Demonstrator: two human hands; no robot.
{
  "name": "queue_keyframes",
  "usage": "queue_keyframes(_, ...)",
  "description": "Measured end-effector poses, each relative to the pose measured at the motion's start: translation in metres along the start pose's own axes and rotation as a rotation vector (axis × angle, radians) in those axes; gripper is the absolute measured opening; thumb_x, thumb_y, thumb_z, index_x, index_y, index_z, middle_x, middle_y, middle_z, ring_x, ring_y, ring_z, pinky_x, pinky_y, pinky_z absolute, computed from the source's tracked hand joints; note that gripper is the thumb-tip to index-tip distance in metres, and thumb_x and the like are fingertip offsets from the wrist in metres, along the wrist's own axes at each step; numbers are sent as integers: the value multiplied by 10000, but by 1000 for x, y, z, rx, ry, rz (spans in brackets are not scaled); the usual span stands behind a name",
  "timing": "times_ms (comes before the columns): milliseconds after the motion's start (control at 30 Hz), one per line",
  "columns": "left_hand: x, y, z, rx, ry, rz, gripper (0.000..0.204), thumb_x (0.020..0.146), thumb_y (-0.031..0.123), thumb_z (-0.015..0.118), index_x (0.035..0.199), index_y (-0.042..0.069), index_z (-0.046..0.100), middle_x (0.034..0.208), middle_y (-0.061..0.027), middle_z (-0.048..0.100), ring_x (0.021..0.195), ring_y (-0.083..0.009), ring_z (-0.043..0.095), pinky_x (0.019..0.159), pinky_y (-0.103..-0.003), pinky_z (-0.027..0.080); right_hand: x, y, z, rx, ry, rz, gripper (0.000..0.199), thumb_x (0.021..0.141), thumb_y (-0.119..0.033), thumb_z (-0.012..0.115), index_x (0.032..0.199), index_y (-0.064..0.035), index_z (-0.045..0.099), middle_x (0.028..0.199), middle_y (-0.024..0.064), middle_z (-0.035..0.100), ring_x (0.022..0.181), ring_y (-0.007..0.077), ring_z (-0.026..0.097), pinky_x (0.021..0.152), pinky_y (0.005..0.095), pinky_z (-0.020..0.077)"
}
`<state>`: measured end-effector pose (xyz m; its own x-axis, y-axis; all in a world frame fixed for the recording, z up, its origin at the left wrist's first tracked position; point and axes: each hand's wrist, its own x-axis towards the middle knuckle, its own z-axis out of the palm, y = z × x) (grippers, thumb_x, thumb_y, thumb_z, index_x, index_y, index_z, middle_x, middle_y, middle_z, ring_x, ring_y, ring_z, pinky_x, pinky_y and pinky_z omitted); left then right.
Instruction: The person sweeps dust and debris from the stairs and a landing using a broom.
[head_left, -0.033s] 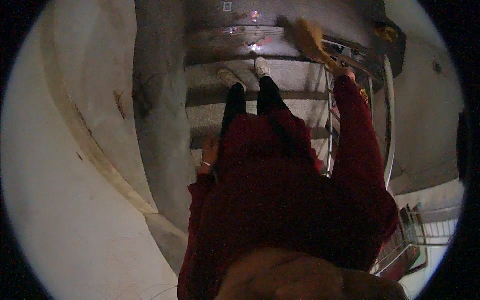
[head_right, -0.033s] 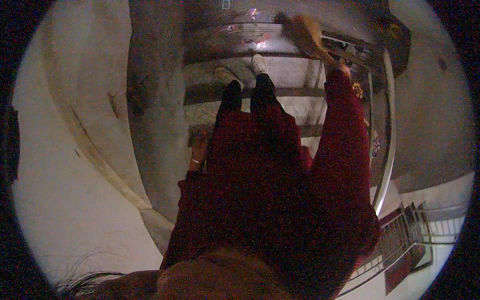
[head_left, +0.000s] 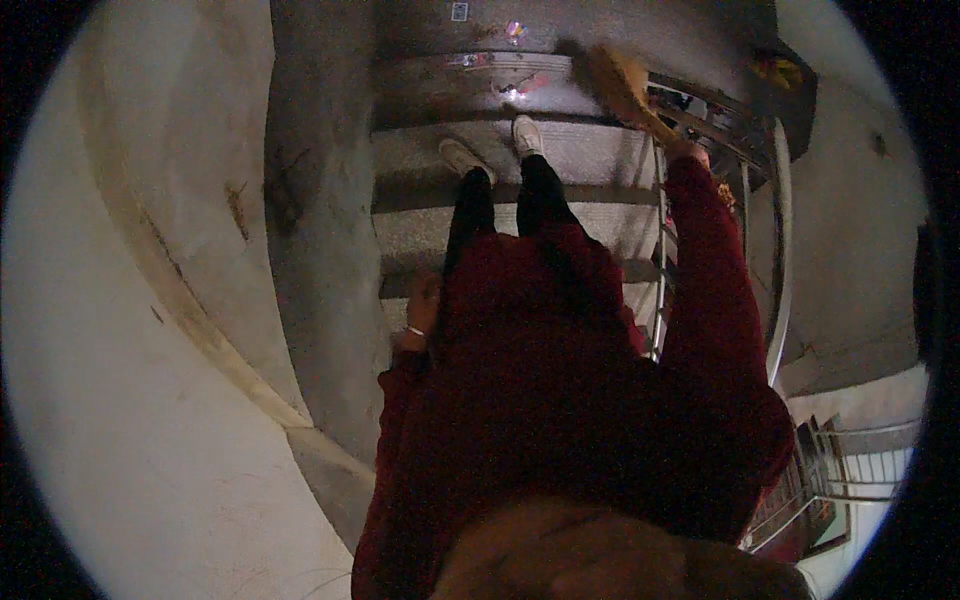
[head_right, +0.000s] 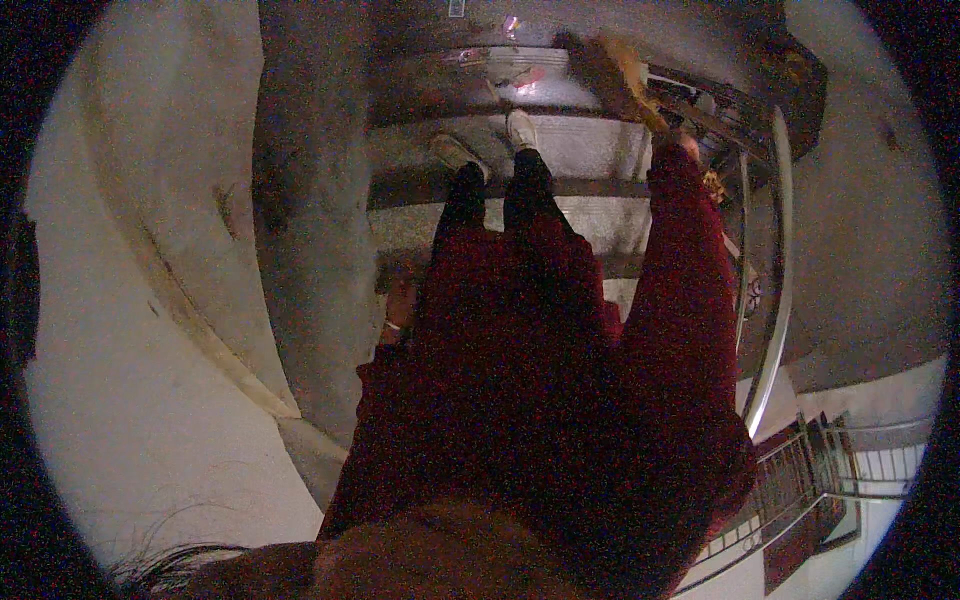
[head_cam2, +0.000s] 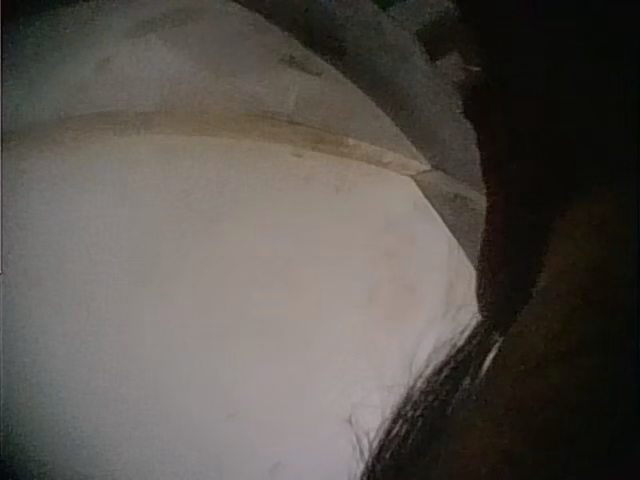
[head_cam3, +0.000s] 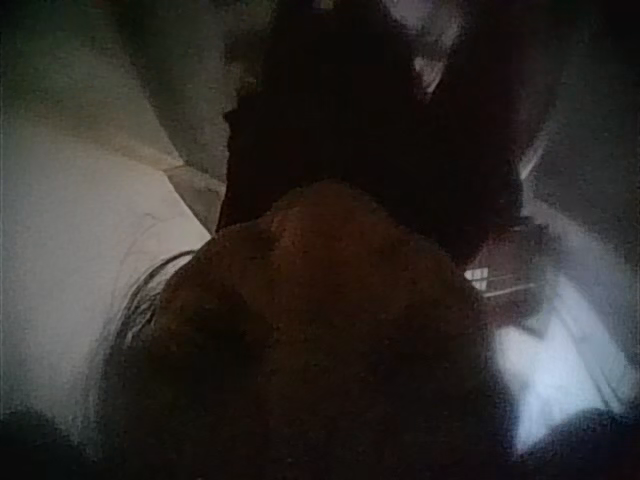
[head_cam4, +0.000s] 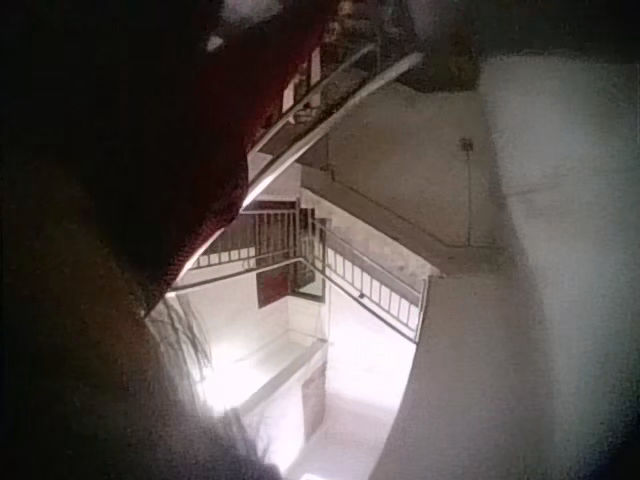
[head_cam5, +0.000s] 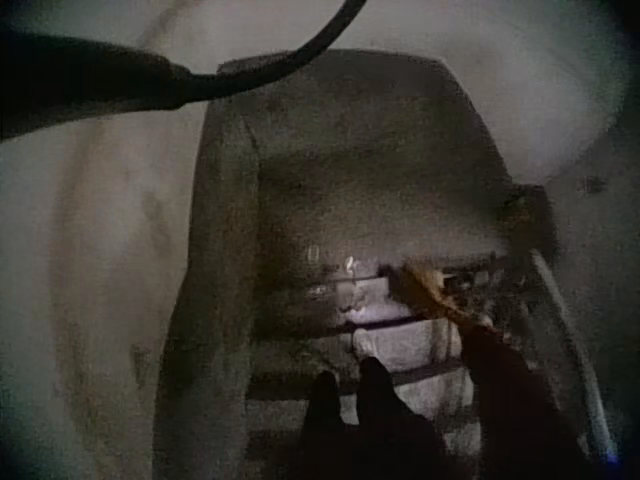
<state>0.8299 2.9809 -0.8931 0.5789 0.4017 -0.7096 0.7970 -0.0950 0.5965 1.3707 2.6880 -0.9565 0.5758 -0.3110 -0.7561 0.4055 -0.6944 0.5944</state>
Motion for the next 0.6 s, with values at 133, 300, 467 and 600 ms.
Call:
queue_keyframes(133,-2,22,27,-309,-112,-65,332,812,195,457,1116,63,442,1047,-160,499,930,-245,502,786,-342,402,69,-18,7,309,-573,-525,435,749,-355,498,1088,-84,479,1026,99,526,885,220,524,673,390,443)
queue_keyframes(300,20,92,20,-199,-179,-63,333,814,176,439,1128,65,431,1024,-135,528,918,-232,518,784,-326,406,57,-74,3,-34,-328,-546,425,719,-315,547,1062,-75,472,982,102,532,817,222,528,639,372,437)
queue_keyframes(467,25,86,30,-236,-102,-3,346,809,168,436,1135,53,419,1041,-139,523,941,-233,512,792,-328,399,51,-111,-39,-104,-292,-646,426,690,-275,596,1036,-65,464,939,106,538,749,224,533,606,355,430)
queue_keyframes(600,27,113,9,-123,-59,-61,372,826,235,458,1145,48,417,967,-91,527,749,-174,520,674,-324,426,61,-128,-60,-21,-365,-677,433,666,-243,636,1015,-57,458,904,109,544,695,226,536,579,341,425)
